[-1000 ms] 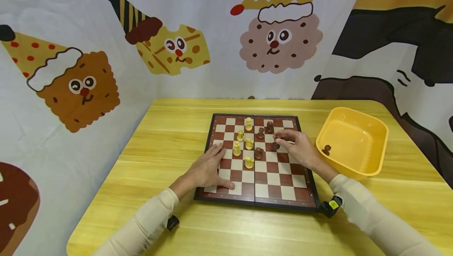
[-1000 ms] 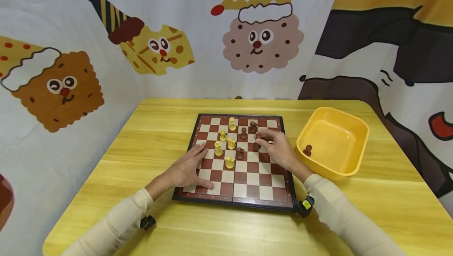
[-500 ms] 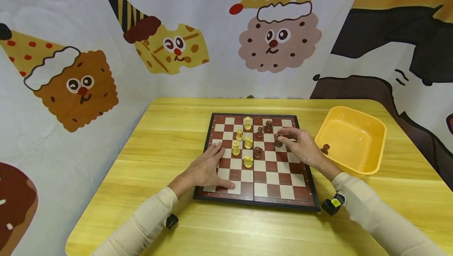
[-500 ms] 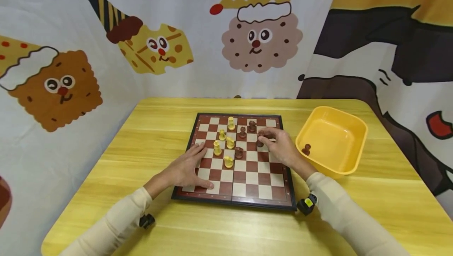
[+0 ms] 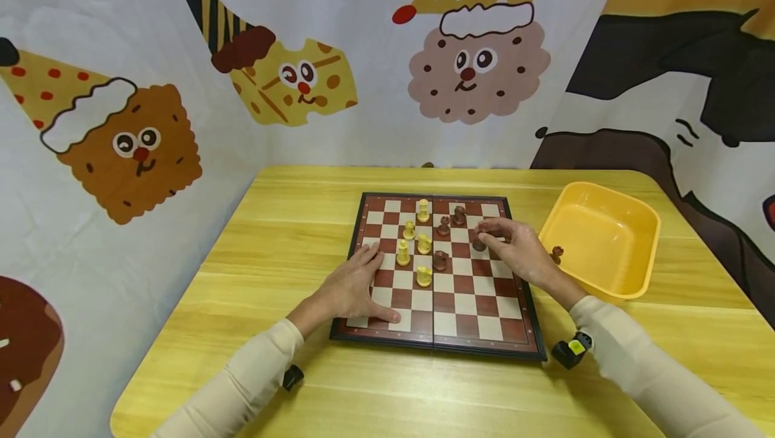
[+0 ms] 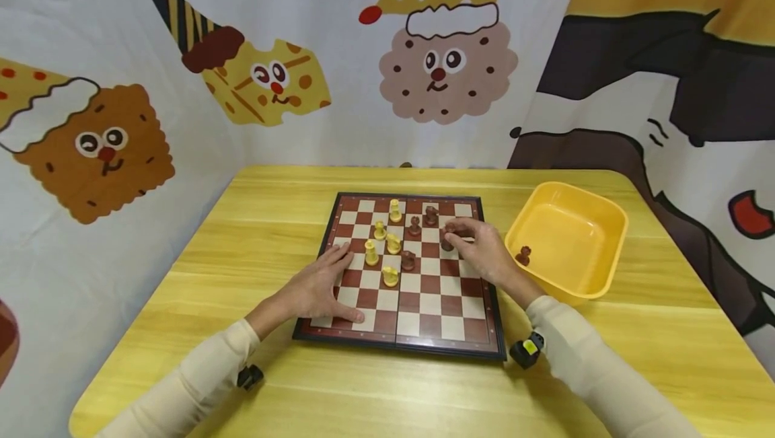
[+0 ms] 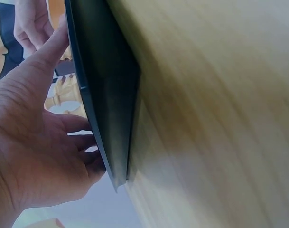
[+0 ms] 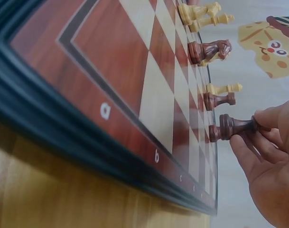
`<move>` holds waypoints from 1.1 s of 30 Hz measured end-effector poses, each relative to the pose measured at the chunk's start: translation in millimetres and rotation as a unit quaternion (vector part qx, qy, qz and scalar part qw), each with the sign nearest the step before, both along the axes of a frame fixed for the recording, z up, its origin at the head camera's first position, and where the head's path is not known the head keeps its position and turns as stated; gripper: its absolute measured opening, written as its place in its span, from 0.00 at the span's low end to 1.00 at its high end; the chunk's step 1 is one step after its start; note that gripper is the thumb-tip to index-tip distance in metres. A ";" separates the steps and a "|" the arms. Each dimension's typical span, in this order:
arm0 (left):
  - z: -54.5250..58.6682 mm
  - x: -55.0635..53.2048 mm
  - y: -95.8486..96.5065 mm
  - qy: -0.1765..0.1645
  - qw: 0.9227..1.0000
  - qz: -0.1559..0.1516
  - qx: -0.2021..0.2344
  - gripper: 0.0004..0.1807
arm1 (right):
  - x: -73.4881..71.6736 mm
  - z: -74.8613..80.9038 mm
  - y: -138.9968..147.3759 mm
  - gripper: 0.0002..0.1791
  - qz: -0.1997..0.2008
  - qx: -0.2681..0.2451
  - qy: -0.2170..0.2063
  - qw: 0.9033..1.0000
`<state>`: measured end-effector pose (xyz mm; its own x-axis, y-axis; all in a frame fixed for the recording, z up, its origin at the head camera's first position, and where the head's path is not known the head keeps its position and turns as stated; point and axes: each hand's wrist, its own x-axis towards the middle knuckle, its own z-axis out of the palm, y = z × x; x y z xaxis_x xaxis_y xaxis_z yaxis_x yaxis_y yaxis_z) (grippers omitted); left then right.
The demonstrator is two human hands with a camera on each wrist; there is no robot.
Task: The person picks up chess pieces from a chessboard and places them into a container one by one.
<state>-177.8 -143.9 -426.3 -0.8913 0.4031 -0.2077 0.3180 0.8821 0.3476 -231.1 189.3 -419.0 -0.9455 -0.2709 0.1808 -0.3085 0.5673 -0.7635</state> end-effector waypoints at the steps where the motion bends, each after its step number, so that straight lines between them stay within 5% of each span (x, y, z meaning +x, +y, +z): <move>1: -0.3 0.2 0.2 0.000 1.000 0.000 0.000 0.72 | 0.5 -0.7 0.7 0.17 0.000 0.000 0.000 1.000; 33: -1.2 1.4 0.6 -0.005 1.000 0.006 0.006 0.72 | 2.9 2.9 19.5 0.17 -0.026 0.012 0.030 0.999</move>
